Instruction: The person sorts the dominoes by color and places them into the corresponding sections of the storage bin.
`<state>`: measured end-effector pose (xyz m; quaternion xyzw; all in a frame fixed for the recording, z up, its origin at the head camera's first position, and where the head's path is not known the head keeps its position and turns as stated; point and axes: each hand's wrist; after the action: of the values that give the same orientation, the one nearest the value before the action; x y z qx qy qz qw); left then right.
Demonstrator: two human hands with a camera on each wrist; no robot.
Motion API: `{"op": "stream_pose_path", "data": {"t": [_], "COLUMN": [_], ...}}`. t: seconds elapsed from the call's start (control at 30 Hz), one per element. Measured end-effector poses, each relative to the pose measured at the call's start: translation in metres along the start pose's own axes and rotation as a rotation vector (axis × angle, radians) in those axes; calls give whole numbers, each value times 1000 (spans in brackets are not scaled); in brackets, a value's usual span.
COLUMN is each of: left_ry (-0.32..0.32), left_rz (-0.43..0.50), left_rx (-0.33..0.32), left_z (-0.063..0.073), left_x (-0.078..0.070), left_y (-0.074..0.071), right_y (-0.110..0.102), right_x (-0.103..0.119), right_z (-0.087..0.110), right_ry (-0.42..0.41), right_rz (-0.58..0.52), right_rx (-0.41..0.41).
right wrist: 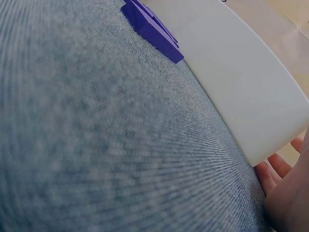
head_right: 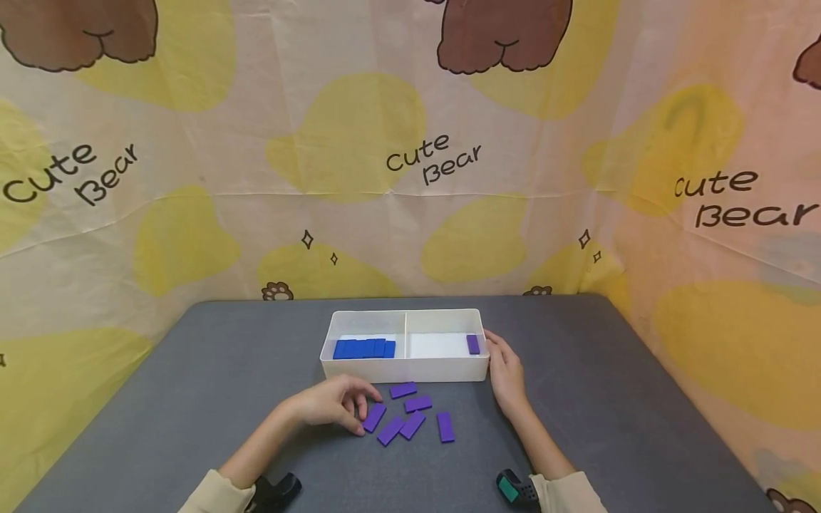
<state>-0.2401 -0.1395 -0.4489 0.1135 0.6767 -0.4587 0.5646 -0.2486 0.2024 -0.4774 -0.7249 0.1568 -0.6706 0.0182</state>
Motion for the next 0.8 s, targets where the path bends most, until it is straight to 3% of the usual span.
{"op": "stream_pose_path", "data": {"t": [0.3,0.8], "left_ry": [-16,-28], "left_rz": [-67,-101], "left_rx": [-36,-60], "left_z": [0,-1], "left_x": [-4,-9], "left_y": [4,3], "right_y": [0,0], "right_x": [3,1], "right_z": [2,1], "right_ry": [-11,11], "right_rz": [3,0], "right_rx": [-4,1]}}
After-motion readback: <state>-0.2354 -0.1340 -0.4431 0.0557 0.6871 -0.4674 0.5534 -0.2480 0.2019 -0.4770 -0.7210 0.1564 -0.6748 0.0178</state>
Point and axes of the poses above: each hand's wrist, its own z-axis away from the middle knuckle, its own y-axis out of the palm, x = y × z, and after that the axes turned 1 degree about y, right-handed
